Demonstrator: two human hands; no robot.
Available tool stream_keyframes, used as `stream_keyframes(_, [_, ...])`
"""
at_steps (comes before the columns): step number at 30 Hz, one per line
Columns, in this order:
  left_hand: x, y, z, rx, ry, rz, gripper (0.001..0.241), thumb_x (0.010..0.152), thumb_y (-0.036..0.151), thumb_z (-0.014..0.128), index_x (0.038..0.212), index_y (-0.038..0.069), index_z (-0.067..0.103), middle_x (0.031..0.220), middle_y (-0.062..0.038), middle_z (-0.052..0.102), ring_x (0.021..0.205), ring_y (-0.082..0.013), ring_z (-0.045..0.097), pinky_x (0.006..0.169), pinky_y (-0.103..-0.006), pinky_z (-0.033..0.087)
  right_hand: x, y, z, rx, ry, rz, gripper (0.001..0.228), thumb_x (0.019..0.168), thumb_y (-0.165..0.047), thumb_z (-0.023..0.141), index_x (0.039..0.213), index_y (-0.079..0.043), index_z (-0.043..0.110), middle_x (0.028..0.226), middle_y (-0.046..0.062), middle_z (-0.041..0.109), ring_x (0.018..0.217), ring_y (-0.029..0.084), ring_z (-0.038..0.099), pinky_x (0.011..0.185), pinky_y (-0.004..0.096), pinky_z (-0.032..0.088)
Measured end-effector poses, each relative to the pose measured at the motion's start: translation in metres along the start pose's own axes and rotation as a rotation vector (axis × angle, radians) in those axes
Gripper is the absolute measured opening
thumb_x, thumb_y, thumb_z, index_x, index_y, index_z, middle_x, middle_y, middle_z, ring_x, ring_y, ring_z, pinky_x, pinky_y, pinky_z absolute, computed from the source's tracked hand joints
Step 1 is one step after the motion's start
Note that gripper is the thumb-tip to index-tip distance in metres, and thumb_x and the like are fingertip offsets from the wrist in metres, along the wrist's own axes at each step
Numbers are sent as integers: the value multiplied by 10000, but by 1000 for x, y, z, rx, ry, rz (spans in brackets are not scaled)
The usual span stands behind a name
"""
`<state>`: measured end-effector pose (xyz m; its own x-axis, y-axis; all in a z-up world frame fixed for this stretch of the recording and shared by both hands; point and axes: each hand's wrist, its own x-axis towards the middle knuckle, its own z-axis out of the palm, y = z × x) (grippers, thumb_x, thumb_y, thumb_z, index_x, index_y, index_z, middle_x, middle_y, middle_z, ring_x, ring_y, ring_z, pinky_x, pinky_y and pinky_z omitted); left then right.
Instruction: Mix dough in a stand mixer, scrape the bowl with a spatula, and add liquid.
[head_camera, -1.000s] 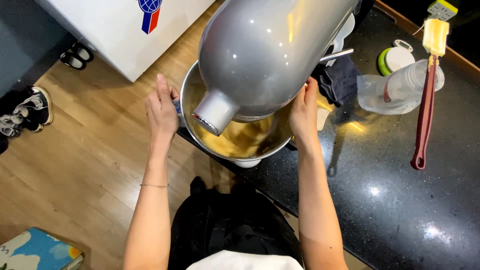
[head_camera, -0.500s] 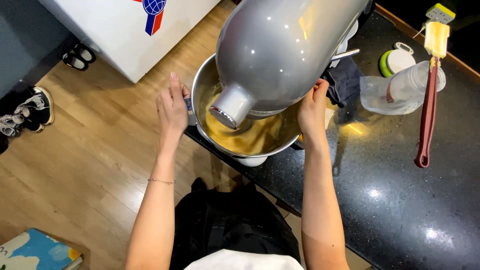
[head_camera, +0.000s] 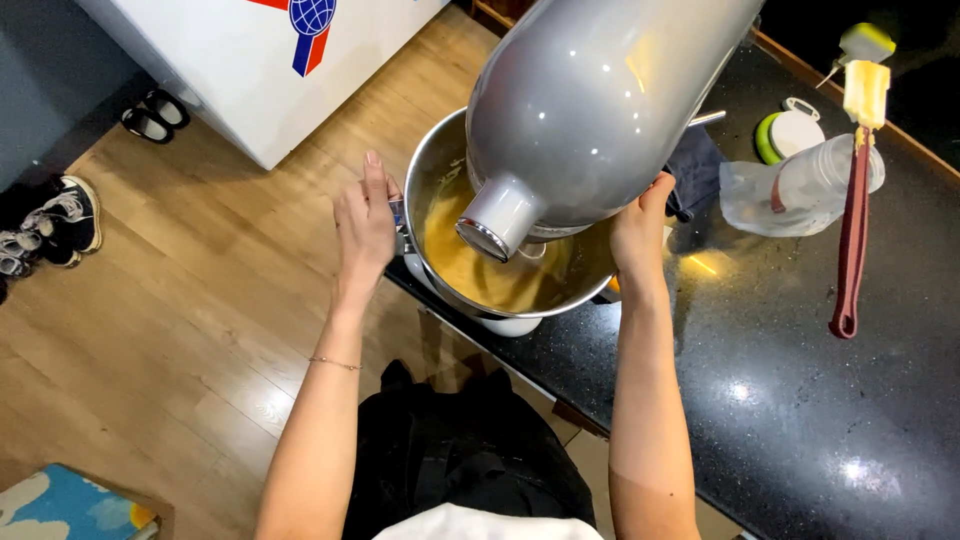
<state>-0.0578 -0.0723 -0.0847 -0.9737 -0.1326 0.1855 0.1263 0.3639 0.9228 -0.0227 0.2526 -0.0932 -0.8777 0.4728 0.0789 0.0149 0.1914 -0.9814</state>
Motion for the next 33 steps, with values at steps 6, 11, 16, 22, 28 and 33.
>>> stream_keyframes(6, [1, -2, 1, -8, 5, 10, 749, 1102, 535, 315, 654, -9, 568, 548, -105, 503, 554, -241, 502, 607, -382, 428, 3, 10, -2, 52, -9, -30, 285, 1075, -204, 532, 1259, -59, 370, 1211, 73, 537, 1157, 150, 523, 1031, 295, 441])
stream_keyframes(11, [3, -8, 2, 7, 29, 26, 735, 1101, 524, 325, 670, -6, 596, 561, -109, 549, 560, -238, 544, 609, -383, 443, 0, 2, 0, 32, -8, -14, 291, 1070, -202, 546, 1251, -65, 364, 1211, 62, 531, 1169, 143, 512, 1037, 292, 430])
stream_keyframes(16, [0, -9, 4, 4, 27, 24, 727, 1114, 507, 325, 662, -9, 566, 560, -119, 507, 561, -244, 504, 599, -392, 419, -2, 2, -2, 6, 2, -30, 308, 1048, -171, 549, 1277, -59, 377, 1224, 74, 545, 1172, 150, 524, 1038, 300, 439])
stream_keyframes(22, [3, -16, 5, 38, 46, 61, 723, 1117, 512, 306, 673, 2, 561, 564, -95, 499, 560, -226, 499, 596, -378, 410, -6, -5, 0, 5, -3, -56, 357, 1055, -160, 547, 1351, -54, 379, 1303, 86, 558, 1247, 185, 539, 1084, 324, 434])
stream_keyframes(28, [0, -6, 3, 73, 33, 14, 734, 1112, 526, 266, 668, 6, 533, 553, -86, 446, 558, -218, 457, 587, -375, 375, -11, -19, 0, -86, -12, -58, 402, 1052, -171, 549, 1397, -37, 391, 1323, 100, 561, 1272, 210, 545, 1097, 351, 437])
stream_keyframes(33, [0, -8, 3, 56, 7, 2, 732, 1117, 518, 249, 654, 1, 482, 562, -76, 396, 558, -201, 405, 566, -377, 327, -13, -28, 1, -138, -18, -135, 476, 1073, -170, 566, 1472, -4, 367, 1385, 141, 496, 1337, 246, 505, 1146, 388, 396])
